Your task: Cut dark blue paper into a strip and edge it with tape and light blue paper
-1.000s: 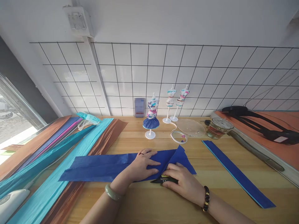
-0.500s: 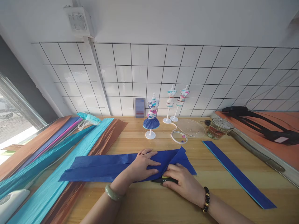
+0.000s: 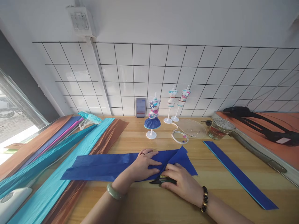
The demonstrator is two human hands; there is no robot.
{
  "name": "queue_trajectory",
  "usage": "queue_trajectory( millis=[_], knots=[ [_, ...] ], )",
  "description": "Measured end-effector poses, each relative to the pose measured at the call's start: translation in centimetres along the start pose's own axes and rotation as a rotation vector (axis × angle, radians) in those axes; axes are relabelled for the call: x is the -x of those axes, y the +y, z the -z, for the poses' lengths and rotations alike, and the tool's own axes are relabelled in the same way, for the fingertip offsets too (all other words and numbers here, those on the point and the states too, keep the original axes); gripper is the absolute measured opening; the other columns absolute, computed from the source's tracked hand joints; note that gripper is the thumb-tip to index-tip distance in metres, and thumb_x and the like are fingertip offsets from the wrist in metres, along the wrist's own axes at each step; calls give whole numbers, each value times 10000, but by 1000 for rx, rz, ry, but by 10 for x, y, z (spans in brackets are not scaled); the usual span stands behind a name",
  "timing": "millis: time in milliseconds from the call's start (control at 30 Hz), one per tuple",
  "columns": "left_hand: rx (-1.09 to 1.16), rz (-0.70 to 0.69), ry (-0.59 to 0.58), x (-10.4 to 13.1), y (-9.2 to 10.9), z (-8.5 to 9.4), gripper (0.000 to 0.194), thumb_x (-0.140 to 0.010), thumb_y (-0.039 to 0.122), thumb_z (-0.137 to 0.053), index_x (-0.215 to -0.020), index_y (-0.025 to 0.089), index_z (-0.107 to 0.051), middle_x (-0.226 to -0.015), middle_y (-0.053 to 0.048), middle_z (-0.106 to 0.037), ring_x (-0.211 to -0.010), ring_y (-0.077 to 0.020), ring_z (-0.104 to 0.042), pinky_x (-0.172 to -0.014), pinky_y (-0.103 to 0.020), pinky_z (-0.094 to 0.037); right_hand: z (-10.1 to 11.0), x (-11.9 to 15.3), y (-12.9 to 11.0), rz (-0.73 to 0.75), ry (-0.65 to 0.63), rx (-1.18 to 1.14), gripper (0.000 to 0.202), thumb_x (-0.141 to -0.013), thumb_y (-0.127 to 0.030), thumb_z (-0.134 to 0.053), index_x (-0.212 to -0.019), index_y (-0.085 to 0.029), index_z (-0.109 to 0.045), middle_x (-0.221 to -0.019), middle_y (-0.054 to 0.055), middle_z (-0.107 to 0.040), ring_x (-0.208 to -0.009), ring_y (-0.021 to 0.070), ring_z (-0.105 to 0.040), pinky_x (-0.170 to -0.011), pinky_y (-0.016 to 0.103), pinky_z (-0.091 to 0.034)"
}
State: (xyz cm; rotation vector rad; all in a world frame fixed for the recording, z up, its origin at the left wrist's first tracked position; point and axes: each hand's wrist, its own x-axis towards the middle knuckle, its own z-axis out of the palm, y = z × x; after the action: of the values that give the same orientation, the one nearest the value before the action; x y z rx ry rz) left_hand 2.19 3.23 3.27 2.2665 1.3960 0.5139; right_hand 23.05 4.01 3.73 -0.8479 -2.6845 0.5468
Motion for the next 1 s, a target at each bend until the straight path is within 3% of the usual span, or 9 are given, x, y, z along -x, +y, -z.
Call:
queue_trajectory(
  millis=[1000],
  knots=[
    [7, 1, 1, 0, 0, 0, 302, -760, 350, -615, -1061, 371, -625, -1367, 16, -430, -1271, -251, -306, -1039, -461, -223, -4, -2, -2, -27, 22, -52, 159, -826, -362, -592, -903, -233, -644, -854, -5, -620, -768, 162, -530, -706, 291, -362]
  ],
)
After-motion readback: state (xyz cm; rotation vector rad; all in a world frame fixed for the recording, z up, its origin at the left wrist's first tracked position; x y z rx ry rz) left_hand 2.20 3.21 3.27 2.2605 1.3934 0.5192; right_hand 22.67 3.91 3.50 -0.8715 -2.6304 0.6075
